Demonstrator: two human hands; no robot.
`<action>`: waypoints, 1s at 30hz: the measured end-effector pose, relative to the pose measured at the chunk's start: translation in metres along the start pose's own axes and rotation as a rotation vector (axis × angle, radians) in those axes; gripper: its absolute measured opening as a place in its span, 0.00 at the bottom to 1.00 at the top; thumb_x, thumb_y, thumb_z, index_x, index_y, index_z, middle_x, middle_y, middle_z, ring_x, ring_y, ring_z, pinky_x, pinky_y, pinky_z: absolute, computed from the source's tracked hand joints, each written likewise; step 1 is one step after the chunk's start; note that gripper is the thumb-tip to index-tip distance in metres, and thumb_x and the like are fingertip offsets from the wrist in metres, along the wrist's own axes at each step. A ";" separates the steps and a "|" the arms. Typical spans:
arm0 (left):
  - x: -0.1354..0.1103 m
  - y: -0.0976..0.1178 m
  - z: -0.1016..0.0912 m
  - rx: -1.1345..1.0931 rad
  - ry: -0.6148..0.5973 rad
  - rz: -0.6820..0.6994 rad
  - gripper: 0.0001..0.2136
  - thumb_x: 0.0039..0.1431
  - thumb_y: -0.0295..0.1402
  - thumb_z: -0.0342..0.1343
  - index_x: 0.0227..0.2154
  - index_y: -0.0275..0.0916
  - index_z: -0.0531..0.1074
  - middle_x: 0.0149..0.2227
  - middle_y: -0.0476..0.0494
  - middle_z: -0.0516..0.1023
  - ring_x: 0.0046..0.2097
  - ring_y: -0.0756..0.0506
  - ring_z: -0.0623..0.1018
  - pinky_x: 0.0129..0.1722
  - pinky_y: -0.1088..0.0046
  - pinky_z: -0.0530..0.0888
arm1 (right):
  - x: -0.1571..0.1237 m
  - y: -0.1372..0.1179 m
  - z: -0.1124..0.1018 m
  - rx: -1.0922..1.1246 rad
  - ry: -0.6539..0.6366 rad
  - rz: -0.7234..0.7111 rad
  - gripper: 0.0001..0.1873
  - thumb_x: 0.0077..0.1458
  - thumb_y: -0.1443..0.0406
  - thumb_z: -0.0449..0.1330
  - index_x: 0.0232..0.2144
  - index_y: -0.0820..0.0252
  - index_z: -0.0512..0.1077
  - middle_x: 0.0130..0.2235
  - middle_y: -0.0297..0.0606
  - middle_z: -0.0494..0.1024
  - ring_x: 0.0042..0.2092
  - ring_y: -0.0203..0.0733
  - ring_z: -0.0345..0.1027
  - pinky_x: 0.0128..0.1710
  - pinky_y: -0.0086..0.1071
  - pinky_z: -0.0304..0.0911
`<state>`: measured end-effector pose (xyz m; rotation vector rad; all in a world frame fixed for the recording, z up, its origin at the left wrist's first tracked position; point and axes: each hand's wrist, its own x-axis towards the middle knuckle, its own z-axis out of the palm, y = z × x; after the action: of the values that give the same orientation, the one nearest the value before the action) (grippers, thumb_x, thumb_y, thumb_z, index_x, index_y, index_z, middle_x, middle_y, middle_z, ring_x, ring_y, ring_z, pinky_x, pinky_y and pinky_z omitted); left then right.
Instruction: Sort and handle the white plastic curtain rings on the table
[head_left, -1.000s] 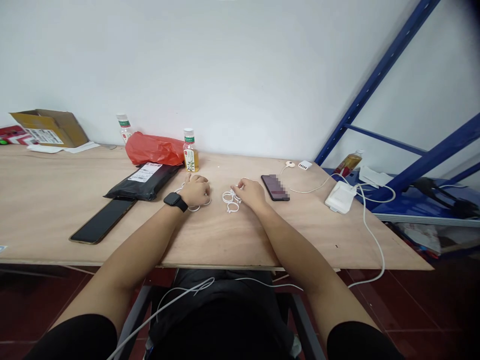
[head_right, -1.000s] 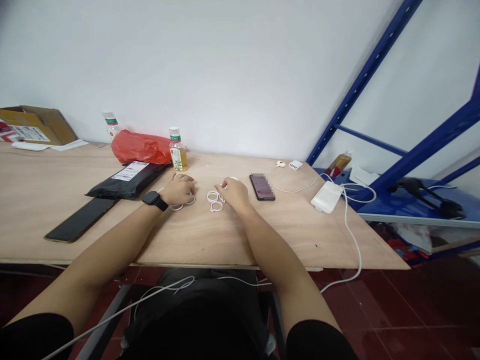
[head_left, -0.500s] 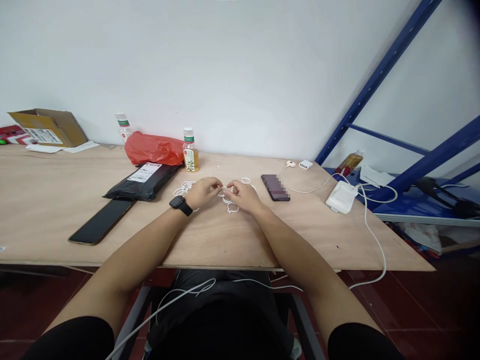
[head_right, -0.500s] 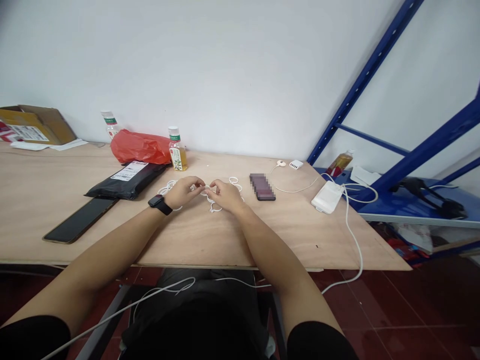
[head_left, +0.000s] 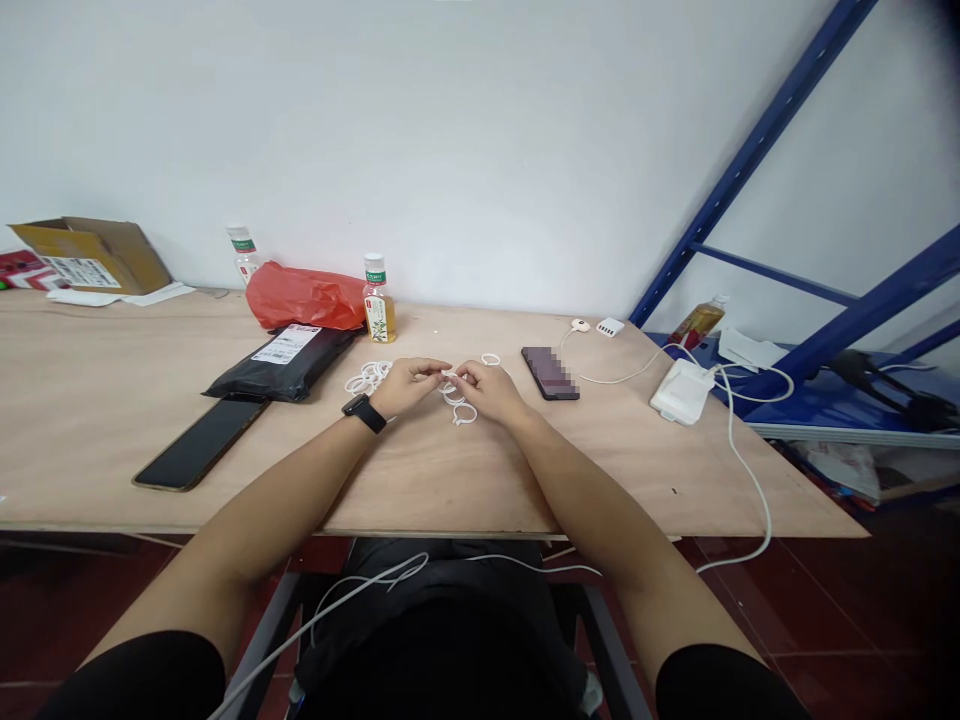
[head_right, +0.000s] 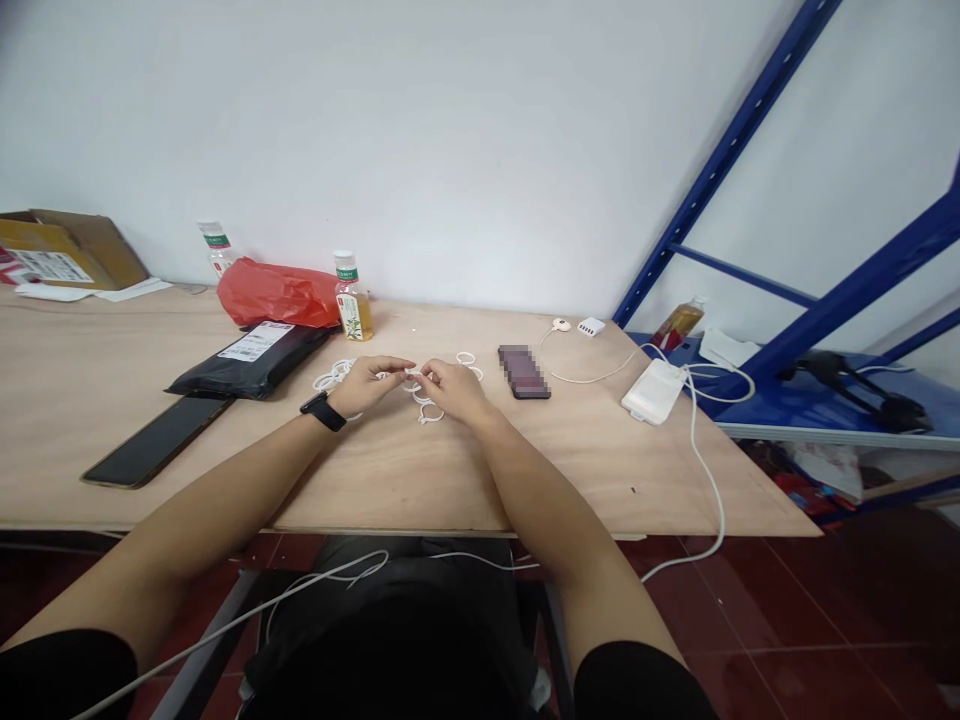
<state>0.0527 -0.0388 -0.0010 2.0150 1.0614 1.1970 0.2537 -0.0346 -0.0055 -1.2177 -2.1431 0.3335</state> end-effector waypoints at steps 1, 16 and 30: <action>0.000 0.001 0.000 -0.001 0.000 -0.005 0.15 0.57 0.40 0.57 0.41 0.35 0.80 0.40 0.40 0.83 0.42 0.43 0.81 0.44 0.67 0.77 | 0.000 0.000 0.000 0.005 0.001 -0.001 0.13 0.61 0.55 0.57 0.33 0.56 0.75 0.23 0.30 0.73 0.27 0.35 0.62 0.29 0.28 0.47; 0.003 -0.004 0.002 0.058 0.051 0.051 0.12 0.51 0.30 0.52 0.34 0.36 0.79 0.35 0.43 0.83 0.38 0.45 0.80 0.41 0.70 0.76 | -0.001 -0.004 0.002 0.034 -0.018 -0.012 0.09 0.59 0.59 0.59 0.34 0.56 0.75 0.23 0.29 0.73 0.27 0.34 0.62 0.29 0.28 0.48; 0.007 -0.012 0.003 0.151 0.039 0.027 0.11 0.51 0.29 0.50 0.31 0.37 0.78 0.32 0.46 0.81 0.34 0.47 0.78 0.36 0.72 0.75 | -0.001 -0.004 0.004 0.066 -0.054 -0.023 0.08 0.59 0.58 0.60 0.34 0.56 0.75 0.25 0.30 0.76 0.28 0.34 0.65 0.30 0.27 0.51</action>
<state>0.0535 -0.0264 -0.0087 2.1336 1.1783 1.2069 0.2491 -0.0376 -0.0071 -1.1582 -2.1727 0.4279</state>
